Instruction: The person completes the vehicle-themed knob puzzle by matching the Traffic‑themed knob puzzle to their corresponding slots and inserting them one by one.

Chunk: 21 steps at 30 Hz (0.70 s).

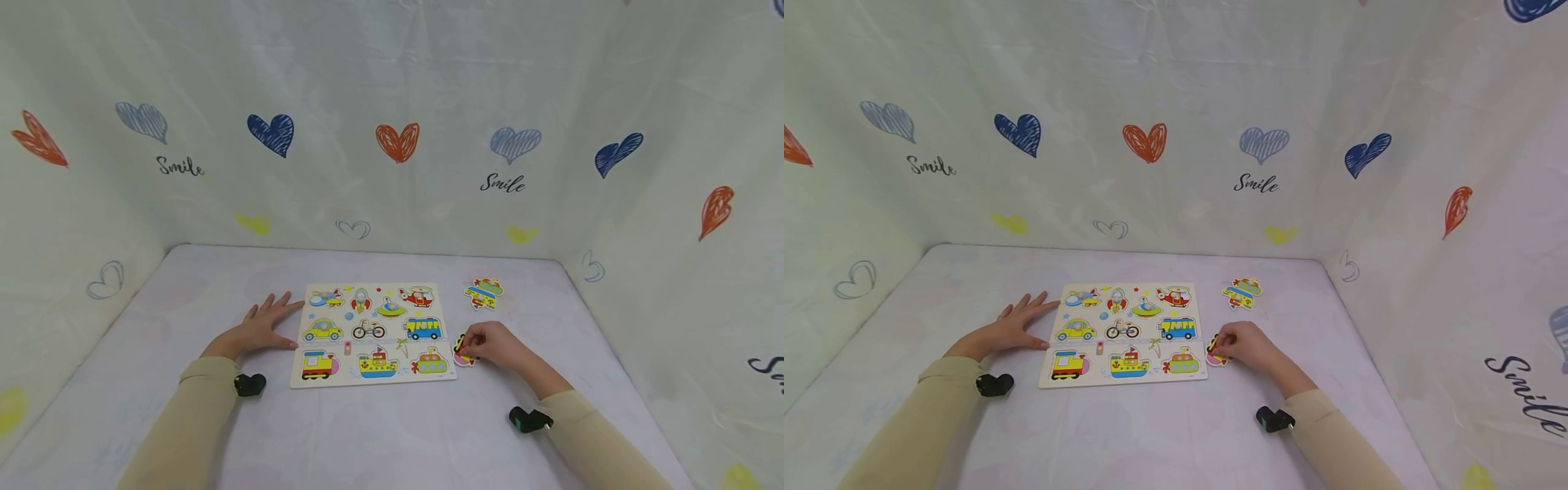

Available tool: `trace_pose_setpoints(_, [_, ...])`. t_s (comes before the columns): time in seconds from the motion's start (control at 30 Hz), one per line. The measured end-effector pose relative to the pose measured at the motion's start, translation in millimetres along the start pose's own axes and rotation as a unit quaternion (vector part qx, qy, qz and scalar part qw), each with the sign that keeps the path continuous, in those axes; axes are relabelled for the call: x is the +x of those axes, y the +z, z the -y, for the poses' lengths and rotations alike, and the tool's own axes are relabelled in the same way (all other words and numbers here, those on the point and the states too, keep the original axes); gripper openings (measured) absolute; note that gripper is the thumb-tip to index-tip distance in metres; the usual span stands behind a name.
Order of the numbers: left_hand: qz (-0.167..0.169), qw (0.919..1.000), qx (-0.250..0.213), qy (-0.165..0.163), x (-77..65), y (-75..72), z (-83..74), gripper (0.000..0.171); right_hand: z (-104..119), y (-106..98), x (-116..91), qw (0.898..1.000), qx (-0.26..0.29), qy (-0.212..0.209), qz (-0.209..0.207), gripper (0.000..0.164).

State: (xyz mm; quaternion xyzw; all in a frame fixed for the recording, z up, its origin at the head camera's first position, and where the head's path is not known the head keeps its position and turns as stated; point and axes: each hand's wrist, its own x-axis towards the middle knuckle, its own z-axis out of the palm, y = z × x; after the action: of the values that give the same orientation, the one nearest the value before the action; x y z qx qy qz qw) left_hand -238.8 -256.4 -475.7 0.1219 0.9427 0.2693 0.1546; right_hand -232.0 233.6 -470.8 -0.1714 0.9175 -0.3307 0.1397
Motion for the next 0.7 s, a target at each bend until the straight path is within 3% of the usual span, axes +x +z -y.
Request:
trace_pose_setpoints(0.37, [-0.004, 1.0, 0.0, 0.002, -0.8, -0.5, 1.1, 0.099, 12.3, -8.7, 12.0, 0.999, -0.019, -0.028, -0.019, 0.012])
trace_pose_setpoints(0.7, [-0.011, 0.9999, 0.004, 0.003, -1.6, 1.0, -1.0, 0.097, 46.9, 6.8, 19.9, 0.996, -0.025, -0.074, 0.031, 0.011])
